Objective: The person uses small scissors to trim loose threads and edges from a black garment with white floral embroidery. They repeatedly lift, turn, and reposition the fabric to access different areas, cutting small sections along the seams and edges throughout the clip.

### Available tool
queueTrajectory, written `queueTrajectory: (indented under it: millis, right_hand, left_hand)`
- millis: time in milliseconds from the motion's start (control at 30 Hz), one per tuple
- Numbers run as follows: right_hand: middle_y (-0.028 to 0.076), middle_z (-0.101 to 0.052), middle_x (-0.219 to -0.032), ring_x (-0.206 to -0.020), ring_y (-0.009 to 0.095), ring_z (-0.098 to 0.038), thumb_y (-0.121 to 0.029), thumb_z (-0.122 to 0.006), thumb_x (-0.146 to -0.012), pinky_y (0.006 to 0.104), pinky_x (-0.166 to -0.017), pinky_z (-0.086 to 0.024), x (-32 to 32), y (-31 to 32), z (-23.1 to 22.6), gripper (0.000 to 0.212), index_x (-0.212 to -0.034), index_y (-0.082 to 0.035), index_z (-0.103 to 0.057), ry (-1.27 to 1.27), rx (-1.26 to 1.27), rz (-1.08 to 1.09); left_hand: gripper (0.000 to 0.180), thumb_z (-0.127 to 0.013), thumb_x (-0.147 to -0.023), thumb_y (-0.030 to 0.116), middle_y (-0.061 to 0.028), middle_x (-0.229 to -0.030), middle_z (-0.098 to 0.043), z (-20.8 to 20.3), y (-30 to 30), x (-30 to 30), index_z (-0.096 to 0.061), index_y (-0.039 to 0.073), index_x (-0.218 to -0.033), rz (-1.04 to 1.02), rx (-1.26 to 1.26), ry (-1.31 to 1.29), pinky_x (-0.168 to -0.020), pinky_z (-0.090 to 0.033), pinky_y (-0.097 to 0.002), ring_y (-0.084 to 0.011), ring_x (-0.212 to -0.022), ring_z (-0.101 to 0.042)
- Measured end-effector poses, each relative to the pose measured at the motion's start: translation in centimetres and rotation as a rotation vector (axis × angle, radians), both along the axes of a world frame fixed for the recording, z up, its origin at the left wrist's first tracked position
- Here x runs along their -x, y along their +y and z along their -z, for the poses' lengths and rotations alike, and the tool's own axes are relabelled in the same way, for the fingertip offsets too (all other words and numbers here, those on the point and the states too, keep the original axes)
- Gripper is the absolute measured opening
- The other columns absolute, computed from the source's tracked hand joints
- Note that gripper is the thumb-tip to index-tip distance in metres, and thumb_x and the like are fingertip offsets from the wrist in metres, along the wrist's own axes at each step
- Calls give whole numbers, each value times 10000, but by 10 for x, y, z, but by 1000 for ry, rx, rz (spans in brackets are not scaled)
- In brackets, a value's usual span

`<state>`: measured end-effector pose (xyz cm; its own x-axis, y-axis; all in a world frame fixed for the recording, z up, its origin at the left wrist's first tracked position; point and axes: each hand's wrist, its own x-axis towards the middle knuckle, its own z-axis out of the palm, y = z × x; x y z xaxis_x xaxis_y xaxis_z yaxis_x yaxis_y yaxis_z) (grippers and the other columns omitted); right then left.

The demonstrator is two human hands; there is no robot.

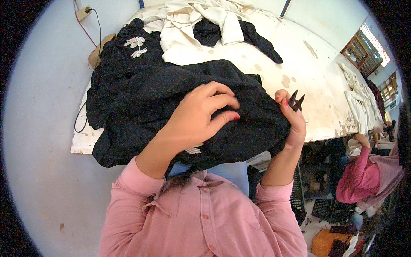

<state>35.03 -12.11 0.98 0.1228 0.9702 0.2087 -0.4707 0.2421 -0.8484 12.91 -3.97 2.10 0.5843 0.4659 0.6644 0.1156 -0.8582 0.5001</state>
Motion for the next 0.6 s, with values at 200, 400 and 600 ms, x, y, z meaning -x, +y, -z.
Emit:
queueTrajectory:
  millis: [200, 400, 600]
  right_hand:
    - [2, -589, -940, -885, 99, -498, -199, -632, -885, 228, -844, -366, 8, 5, 1, 170, -976, -58, -611, -387, 117, 384]
    - [46, -563, -857, -798, 132, -514, -236, -689, -852, 253, -734, -427, 9, 19, 22, 331, -1077, -17, -585, -1031, 75, 747]
    - [78, -570, -724, -658, 157, -554, -48, -713, -758, 256, -605, -428, 40, -15, -25, 176, -917, -15, -644, -951, -248, 627]
  left_hand:
    - [93, -559, -941, 123, 35, -853, -553, -2, -2, 9, -543, 41, -981, 295, 785, -17, -722, -416, -192, -25, -812, -505]
    - [59, -567, -905, 35, 46, -840, -538, 0, -13, 2, -567, 38, -964, 308, 860, -198, -664, -387, -166, -10, -752, -473]
    - [122, -699, -799, 65, 43, -773, -581, 1, -23, -1, -609, 30, -873, 155, 741, -216, -611, -402, -174, -6, -691, -480]
